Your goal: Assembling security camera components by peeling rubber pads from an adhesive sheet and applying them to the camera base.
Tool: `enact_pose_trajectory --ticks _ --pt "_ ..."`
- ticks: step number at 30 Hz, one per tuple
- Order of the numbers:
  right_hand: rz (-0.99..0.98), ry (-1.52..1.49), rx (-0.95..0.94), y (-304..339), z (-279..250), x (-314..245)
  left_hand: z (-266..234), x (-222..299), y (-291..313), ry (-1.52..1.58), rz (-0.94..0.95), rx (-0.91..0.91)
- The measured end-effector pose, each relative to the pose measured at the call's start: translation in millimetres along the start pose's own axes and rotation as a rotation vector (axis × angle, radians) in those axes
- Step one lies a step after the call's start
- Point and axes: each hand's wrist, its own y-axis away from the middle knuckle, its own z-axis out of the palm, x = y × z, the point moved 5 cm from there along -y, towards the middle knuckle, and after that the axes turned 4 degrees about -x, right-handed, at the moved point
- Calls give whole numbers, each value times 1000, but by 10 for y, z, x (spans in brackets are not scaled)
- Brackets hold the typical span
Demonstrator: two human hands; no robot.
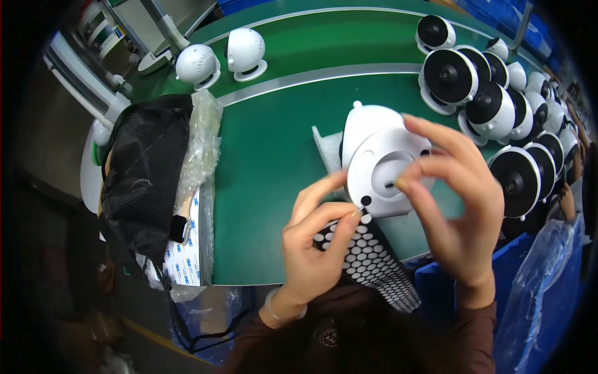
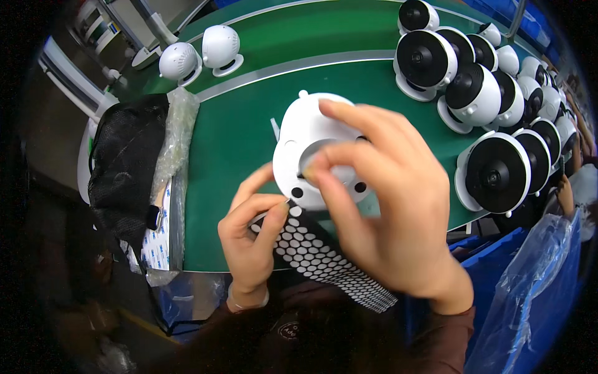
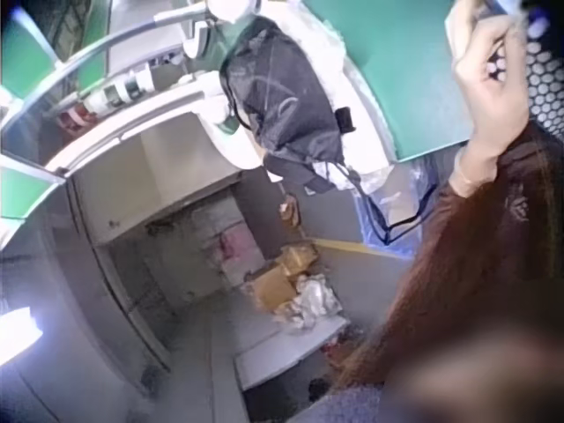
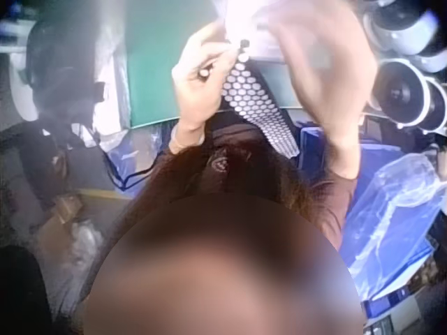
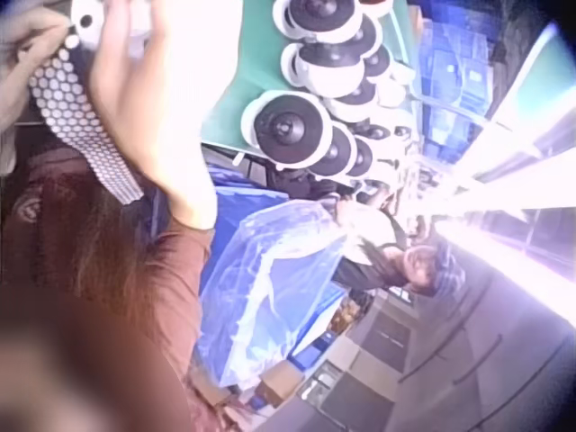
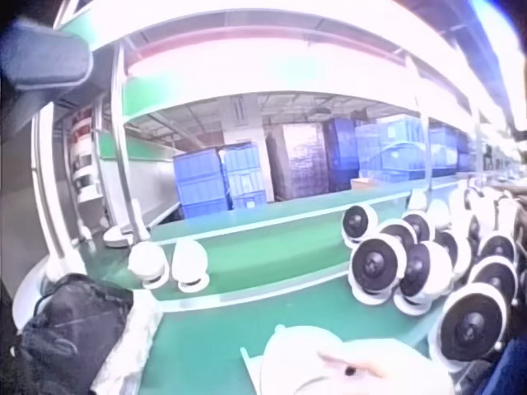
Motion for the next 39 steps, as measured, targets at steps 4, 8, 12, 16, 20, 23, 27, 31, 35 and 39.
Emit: enact_pose_trajectory --ticks 4,8,12,16,20,23,27,31,35,39 --pt "42 47 -54 -152 121 69 18 31 -23 -24 114 16" --pt "62 47 -96 -177 222 86 8 11 -14 30 50 16" --pt "51 103 -81 -185 200 64 17 35 -20 54 48 -13" --pt "78 55 -109 -187 230 72 -7 11 -11 53 64 -1" --pt "202 -67 -131 -188 176 102 9 31 -22 51 87 -16" --pt "154 -41 -121 -178 173 85 22 54 -14 41 79 -16" --pt "107 -14 -119 -179 250 103 -4 17 -12 35 70 -3" --pt "108 39 -115 -184 223 74 12 18 -20 39 79 4" --pt "122 41 -80 -168 205 84 28 44 -26 53 100 4" --pt "18 161 -115 -193 256 10 6 5 -20 49 92 17"
